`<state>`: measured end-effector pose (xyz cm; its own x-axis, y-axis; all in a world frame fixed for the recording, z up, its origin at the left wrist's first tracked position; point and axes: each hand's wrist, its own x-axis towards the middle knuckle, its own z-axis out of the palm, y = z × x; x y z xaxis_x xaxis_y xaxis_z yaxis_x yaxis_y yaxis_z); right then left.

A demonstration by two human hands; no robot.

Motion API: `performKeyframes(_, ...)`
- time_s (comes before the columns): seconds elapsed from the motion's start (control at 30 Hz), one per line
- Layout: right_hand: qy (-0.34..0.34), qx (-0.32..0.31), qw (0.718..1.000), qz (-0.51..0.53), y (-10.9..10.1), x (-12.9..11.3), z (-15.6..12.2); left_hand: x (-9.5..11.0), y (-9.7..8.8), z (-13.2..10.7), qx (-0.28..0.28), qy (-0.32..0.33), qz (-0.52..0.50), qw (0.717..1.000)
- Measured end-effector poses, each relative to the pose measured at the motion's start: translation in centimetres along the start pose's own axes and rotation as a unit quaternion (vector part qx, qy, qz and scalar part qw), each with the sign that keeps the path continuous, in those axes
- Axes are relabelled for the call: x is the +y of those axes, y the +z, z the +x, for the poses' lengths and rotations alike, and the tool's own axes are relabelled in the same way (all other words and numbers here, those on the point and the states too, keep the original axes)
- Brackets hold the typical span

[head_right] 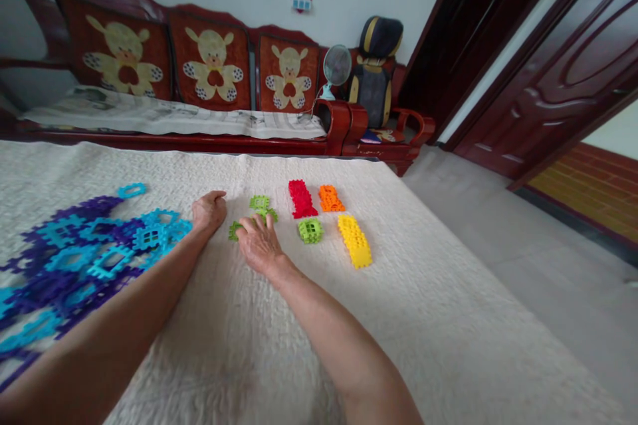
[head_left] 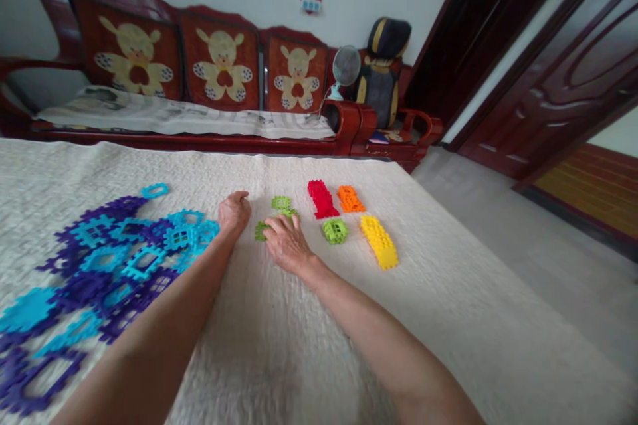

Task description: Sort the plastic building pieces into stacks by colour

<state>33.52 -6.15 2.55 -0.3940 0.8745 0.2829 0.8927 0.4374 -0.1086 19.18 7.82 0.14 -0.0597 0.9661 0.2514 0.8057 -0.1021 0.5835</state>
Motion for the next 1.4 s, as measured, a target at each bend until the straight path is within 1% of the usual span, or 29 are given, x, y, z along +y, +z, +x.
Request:
performKeyframes(0.1, 0.022, 0.025, 0.999, 0.026, -0.4, -0.5, -1.2, -0.2, -0.3, 0.1, -0.022, 0.037, 0.019, 0.999)
performKeyframes(0.17, 0.039, 0.044, 0.997, 0.054, -1.0, -0.6, -3.1, -0.3, -0.6, 0.0, -0.047, 0.062, 0.034, 0.996)
performKeyframes(0.23, 0.058, 0.062, 0.993, 0.078, -1.7, -0.4, -5.7, -0.4, -1.1, -0.5, -0.073, 0.099, 0.042, 0.991)
performKeyframes(0.33, 0.081, 0.1, 0.987, 0.091, -3.0, 0.5, -10.1, -0.7, -1.7, -2.3, -0.105, 0.186, 0.033, 0.976)
performKeyframes(0.4, 0.099, 0.121, 0.984, 0.089, -3.6, 1.4, -12.7, -0.9, -1.9, -3.8, -0.116, 0.23, 0.021, 0.966)
performKeyframes(0.5, 0.131, 0.137, 0.978, 0.087, -4.1, 2.8, -15.6, -1.1, -2.5, -6.2, -0.123, 0.262, 0.004, 0.957)
performKeyframes(0.6, 0.146, 0.155, 0.972, 0.098, -3.7, 3.7, -17.2, -1.1, -3.4, -8.3, -0.133, 0.267, 0.014, 0.954)
performKeyframes(0.7, 0.191, 0.193, 0.958, 0.097, -3.0, 3.7, -17.7, -1.1, -4.0, -9.7, -0.122, 0.247, 0.058, 0.96)
performKeyframes(0.77, 0.225, 0.194, 0.951, 0.087, -2.8, 3.3, -17.3, -1.3, -4.1, -10.3, -0.103, 0.237, 0.08, 0.963)
performKeyframes(0.9, 0.287, 0.135, 0.947, 0.05, -2.8, 2.6, -15.8, -1.8, -3.7, -10.9, -0.073, 0.232, 0.077, 0.967)
performKeyframes(0.97, 0.302, 0.124, 0.945, 0.037, -2.7, 2.6, -15.3, -1.9, -3.7, -11.0, -0.064, 0.23, 0.068, 0.969)
performKeyframes(1.03, 0.299, 0.149, 0.942, 0.038, -2.4, 2.8, -15.1, -1.9, -3.7, -11.0, -0.056, 0.229, 0.057, 0.97)
performKeyframes(1.13, 0.275, 0.217, 0.934, 0.067, -1.7, 3.3, -15.4, -1.9, -3.8, -11.0, -0.048, 0.23, 0.043, 0.971)
performKeyframes(1.23, 0.258, 0.272, 0.921, 0.105, -1.4, 3.8, -15.5, -1.9, -3.7, -11.0, -0.052, 0.234, 0.044, 0.97)
performKeyframes(1.3, 0.258, 0.297, 0.911, 0.125, -1.4, 4.1, -15.4, -2.1, -3.5, -10.8, -0.047, 0.239, 0.047, 0.969)
performKeyframes(1.4, 0.259, 0.315, 0.9, 0.152, -1.5, 4.4, -15.0, -2.5, -3.0, -10.6, -0.024, 0.253, 0.04, 0.966)
